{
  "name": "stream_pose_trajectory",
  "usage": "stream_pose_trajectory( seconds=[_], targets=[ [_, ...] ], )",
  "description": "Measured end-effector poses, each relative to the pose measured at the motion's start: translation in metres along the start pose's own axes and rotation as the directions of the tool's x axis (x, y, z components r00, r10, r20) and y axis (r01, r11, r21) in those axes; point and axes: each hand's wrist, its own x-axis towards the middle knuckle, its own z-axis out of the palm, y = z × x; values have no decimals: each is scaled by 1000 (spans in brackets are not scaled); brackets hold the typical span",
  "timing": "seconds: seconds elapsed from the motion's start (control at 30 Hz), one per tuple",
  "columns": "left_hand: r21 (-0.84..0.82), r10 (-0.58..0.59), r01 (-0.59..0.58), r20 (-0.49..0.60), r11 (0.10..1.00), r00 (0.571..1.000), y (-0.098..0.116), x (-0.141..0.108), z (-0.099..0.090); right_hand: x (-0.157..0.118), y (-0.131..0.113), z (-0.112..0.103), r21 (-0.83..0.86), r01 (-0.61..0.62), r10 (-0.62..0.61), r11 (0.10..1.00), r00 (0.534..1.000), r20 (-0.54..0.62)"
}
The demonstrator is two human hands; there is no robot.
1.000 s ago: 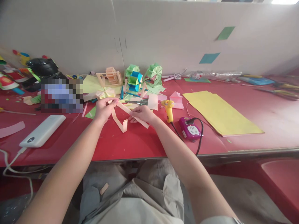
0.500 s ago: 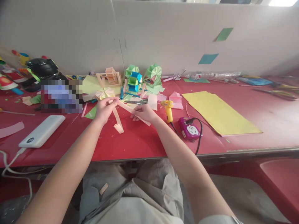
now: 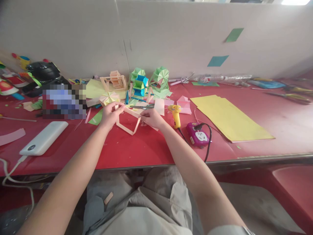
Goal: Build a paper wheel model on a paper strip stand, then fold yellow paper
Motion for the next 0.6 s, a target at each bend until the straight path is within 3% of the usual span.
stream_pose_trajectory(
  seconds=[0.17,0.43,0.6],
  targets=[
    [-103,-58,68,93,992,994,1,-1,0,-3,-2,2,-59,75,-75,995,997,12],
    [-38,8,-10,-28,999,1000,-5,2,-3,-1,-2,1,-60,-6,5,998,1000,-17],
    [-69,8,-13,-71,998,997,0,4,-5,-2,-6,-7,3,13,-13,1000,983,-182]
  ],
)
